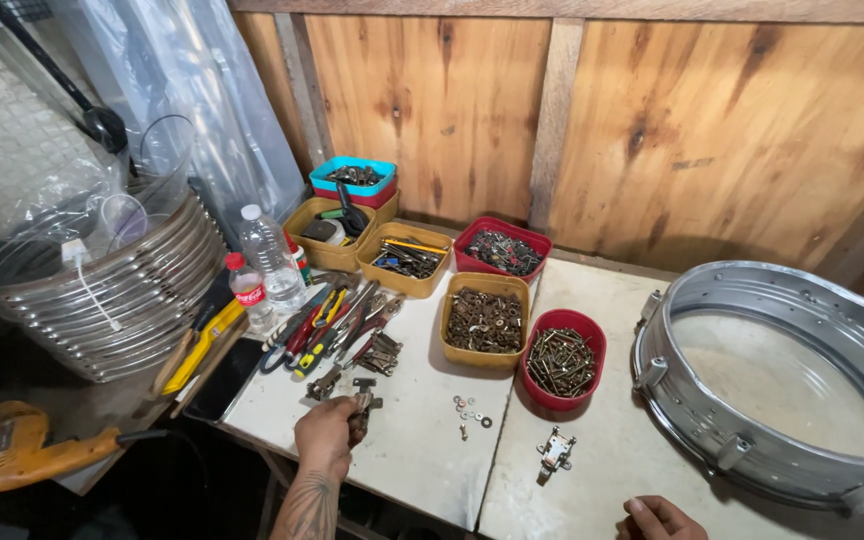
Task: Assembling hardware components onto a drum shell at a repair bench
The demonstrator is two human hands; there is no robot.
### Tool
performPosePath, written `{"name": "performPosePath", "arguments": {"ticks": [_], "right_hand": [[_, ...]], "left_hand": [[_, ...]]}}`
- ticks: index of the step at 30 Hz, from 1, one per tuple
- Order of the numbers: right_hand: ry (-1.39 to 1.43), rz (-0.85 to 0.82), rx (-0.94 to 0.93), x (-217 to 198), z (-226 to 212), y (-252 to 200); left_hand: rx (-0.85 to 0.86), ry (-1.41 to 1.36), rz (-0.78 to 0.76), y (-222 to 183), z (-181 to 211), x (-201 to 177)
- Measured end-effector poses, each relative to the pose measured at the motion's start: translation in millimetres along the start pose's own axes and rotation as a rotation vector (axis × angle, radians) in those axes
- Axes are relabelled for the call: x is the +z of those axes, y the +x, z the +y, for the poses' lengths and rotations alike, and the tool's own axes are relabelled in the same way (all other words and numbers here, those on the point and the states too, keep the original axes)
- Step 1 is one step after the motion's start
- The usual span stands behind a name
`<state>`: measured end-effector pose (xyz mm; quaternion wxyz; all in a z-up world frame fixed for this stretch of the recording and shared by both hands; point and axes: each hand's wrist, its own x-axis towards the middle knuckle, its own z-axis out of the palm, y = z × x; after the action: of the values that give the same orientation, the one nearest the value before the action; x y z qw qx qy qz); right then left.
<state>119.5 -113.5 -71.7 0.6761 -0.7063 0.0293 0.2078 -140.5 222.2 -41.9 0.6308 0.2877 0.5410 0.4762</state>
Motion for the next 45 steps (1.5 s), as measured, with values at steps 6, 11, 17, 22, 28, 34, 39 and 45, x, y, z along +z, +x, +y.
{"name": "performPosePath", "arguments": {"ticks": [6, 11, 17, 22, 28, 34, 39, 45], "right_hand": [[-0.016, -0.076, 0.051, -10, 2, 12], [0.031, -0.093, 0.008, -14, 16, 22], [-0.019, -0.115, 0.152, -10, -14, 7], [-0.019, -0.142, 0.133, -13, -6, 14], [0.133, -0.258, 0.137, -17, 7, 25], [0.113, -0.297, 0.130, -17, -1, 15], [0.126, -0.314, 0.163, -19, -9, 2], [0.247, -0.542, 0.189, -25, 17, 2]], "left_hand": [[0.092, 0.174, 0.073, -15, 13, 11], [0.366, 0.648, 0.155, -41, 0, 3], [0.514, 0.874, -0.213, -110, -97, 46], [0.493, 1.185, -0.764, -162, -142, 94], [0.809, 1.032, -0.664, -184, -111, 129], [-0.006, 0.758, -0.697, -179, -81, 108], [-0.028, 0.511, -0.777, -189, -77, 87], [0.083, 0.615, -0.603, -193, -117, 67]]}}
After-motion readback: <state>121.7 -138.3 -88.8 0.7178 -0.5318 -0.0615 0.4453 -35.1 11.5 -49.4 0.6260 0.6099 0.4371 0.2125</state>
